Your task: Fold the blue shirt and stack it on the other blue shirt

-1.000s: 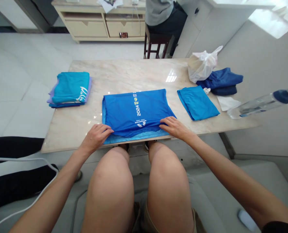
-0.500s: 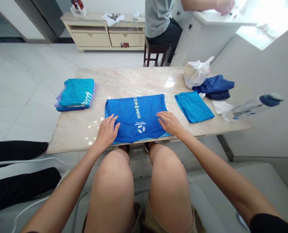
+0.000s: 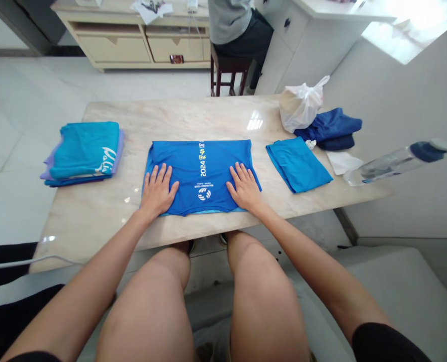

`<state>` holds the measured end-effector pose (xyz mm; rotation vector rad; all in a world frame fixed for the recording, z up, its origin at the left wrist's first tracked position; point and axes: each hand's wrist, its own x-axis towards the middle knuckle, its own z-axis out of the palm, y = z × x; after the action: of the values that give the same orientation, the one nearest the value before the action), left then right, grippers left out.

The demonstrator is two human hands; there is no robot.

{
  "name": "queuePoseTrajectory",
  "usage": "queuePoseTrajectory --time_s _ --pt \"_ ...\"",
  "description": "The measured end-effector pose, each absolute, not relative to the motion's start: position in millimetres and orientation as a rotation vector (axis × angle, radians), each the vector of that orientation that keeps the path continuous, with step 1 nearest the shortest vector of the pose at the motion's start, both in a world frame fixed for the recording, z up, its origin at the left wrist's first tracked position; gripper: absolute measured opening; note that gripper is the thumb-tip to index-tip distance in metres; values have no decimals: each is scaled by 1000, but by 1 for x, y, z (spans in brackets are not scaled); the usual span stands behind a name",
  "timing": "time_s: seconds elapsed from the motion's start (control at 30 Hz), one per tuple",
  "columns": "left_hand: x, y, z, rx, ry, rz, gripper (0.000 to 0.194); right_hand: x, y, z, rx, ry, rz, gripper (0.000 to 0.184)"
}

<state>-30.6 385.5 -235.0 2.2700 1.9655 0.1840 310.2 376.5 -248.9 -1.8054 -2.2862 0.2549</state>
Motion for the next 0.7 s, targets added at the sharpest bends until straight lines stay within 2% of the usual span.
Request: queuePoseTrajectory --time_s 0.17,0.27,0.33,0.43,0.57,0.7 --pt "-32 404 -220 2366 1923 -25 76 315 357 -242 -1808 -2226 402 72" --pt "-15 399 -193 2436 1938 -181 71 347 317 -226 -1651 -2259 620 63" --pt "8 392 -169 2489 1880 -256 63 377 289 -211 -1551 -2239 710 54" --pt "59 373 -137 2448 1681 -275 45 418 265 -181 -1601 -2082 618 40" --pt "138 338 -123 2398 1493 -242 28 440 286 -134 -1741 -1845 538 31" --pt "198 307 -138 2284 1550 -58 48 418 338 -100 -1936 -1605 646 39"
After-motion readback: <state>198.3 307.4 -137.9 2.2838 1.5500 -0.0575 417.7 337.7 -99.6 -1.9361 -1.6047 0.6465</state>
